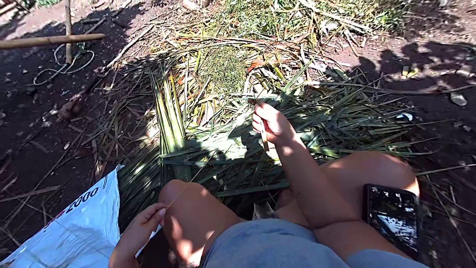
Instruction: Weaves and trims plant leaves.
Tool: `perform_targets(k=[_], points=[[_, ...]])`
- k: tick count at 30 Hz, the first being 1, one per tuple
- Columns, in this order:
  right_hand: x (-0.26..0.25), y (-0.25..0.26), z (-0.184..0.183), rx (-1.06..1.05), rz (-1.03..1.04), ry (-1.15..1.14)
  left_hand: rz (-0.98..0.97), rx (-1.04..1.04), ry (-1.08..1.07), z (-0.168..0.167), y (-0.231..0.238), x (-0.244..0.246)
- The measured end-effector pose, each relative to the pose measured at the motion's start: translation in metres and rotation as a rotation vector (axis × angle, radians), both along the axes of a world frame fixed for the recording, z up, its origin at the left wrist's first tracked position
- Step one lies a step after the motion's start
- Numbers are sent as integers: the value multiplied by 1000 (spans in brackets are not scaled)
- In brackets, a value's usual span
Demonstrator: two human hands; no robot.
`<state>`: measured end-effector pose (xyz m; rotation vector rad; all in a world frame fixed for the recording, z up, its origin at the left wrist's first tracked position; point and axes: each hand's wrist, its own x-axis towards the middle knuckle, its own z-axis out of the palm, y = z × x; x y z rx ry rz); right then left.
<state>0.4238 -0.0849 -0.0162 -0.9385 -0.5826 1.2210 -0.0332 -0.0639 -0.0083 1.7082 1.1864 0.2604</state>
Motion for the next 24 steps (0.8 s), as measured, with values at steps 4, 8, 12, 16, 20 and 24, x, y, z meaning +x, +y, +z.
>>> perform_targets(k=[4, 8, 12, 16, 20, 24], points=[[-33, 10, 4, -26, 13, -43, -46, 48, 187, 17, 9, 80], [-72, 5, 14, -68, 73, -93, 25, 321, 141, 29, -3, 177], [-88, -3, 9, -50, 238, -189, 69, 465, 113, 32, -7, 208], [-91, -6, 4, -89, 341, -254, 89, 517, 126, 26, -7, 201], [-92, -2, 4, -85, 372, -223, 80, 636, 134, 20, -9, 186], [-91, 2, 11, -164, 319, -194, 57, 638, 210, 26, -13, 173]])
